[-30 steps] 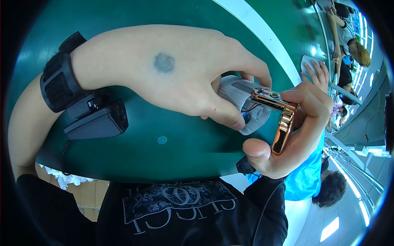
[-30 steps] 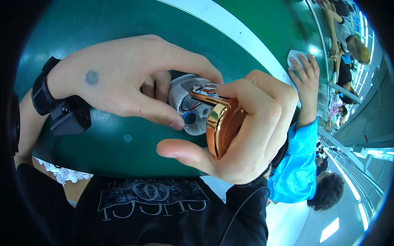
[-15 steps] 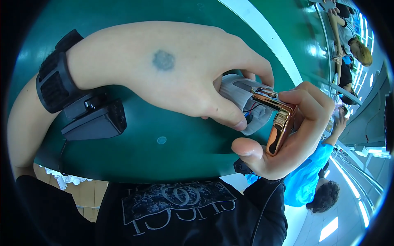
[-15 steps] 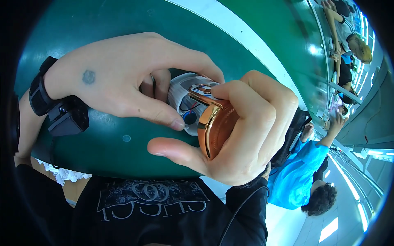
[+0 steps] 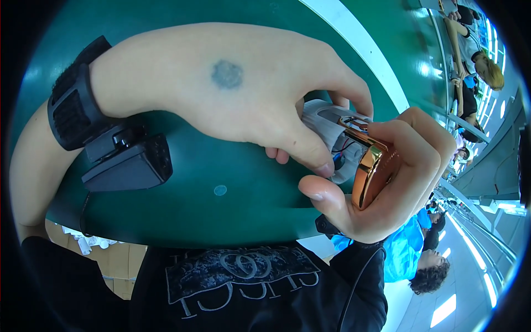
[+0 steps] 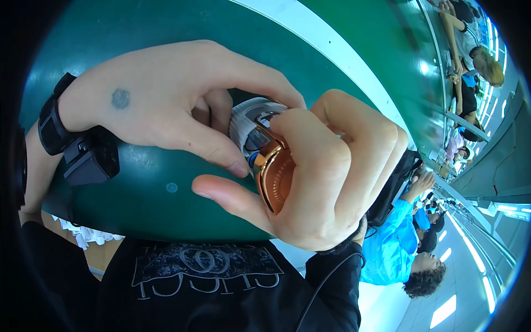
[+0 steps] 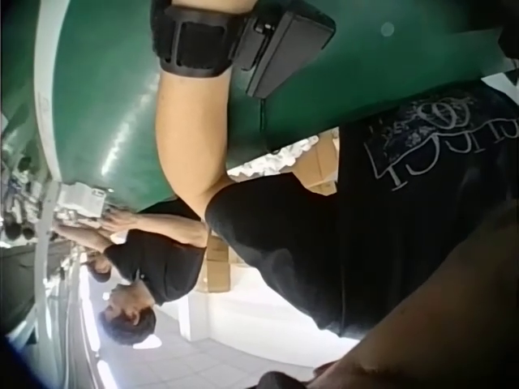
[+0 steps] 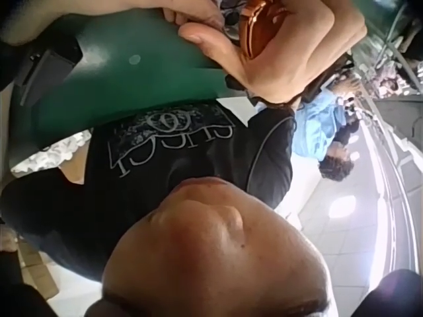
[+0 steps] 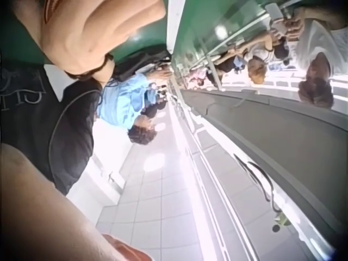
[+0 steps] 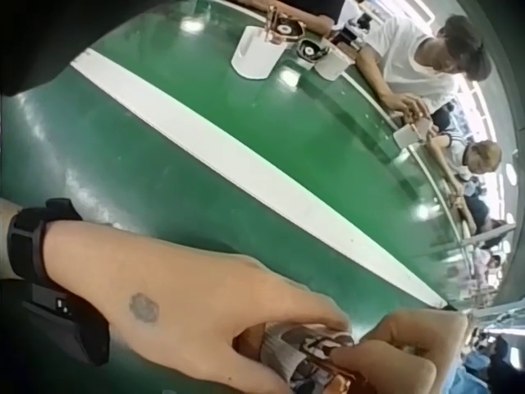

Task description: The person picks up a white plastic housing and a gold-colored component, fits the component into the housing, and presses the two parts together by hand. After checking the alignment, the person places the assembled unit onto the green conveyor belt and repeats the process.

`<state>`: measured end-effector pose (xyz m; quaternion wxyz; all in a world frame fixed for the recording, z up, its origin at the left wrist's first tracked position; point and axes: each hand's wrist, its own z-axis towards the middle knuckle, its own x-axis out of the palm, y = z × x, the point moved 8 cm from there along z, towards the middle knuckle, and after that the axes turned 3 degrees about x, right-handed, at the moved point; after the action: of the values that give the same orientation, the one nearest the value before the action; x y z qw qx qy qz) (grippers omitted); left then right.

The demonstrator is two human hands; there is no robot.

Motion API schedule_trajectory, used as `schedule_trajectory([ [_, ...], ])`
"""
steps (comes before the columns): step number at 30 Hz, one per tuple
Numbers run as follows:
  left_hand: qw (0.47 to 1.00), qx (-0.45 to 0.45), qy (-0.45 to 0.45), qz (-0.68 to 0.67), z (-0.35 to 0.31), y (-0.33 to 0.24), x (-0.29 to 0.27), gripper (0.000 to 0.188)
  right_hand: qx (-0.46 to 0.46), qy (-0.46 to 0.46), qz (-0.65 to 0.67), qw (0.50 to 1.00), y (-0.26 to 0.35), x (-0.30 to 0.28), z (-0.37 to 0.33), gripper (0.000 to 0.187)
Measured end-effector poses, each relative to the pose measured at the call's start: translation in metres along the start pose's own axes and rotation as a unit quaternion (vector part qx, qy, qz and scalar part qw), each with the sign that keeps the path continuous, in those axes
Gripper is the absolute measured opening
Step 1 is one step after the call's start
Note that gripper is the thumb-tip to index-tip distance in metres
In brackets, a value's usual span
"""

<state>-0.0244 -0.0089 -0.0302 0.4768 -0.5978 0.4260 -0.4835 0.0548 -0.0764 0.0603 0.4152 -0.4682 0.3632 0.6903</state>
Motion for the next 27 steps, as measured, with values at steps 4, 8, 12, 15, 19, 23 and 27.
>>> schedule_trajectory([
  [4, 1.0, 0.017, 0.0, 0.022, 0.002, -0.002, -0.002, 0.058, -0.007, -0.014, 0.069, 0.998, -0.008, 0.001, -0.002, 0.082],
  [8, 0.999, 0.03, -0.002, 0.037, 0.0, -0.003, -0.002, 0.055, -0.031, -0.042, 0.057, 0.997, -0.002, -0.001, -0.005, 0.077],
  [12, 0.998, 0.033, -0.004, 0.059, -0.005, -0.003, -0.003, 0.052, -0.026, -0.06, 0.005, 0.998, 0.007, -0.003, -0.004, 0.075],
  [15, 0.996, 0.037, -0.002, 0.075, -0.012, -0.002, -0.001, 0.051, -0.023, -0.064, 0.003, 0.998, 0.013, -0.003, -0.006, 0.073],
  [19, 0.989, 0.084, -0.012, 0.118, -0.016, -0.005, 0.001, 0.051, -0.026, -0.062, 0.014, 0.998, 0.019, -0.005, -0.004, 0.071],
  [23, 0.991, 0.069, -0.002, 0.111, -0.016, -0.005, 0.003, 0.051, -0.034, -0.053, 0.015, 0.998, 0.021, -0.007, -0.003, 0.069],
  [27, 0.991, 0.075, -0.003, 0.112, -0.016, -0.005, 0.004, 0.051, -0.01, -0.042, 0.021, 0.999, 0.018, -0.009, -0.003, 0.067],
])
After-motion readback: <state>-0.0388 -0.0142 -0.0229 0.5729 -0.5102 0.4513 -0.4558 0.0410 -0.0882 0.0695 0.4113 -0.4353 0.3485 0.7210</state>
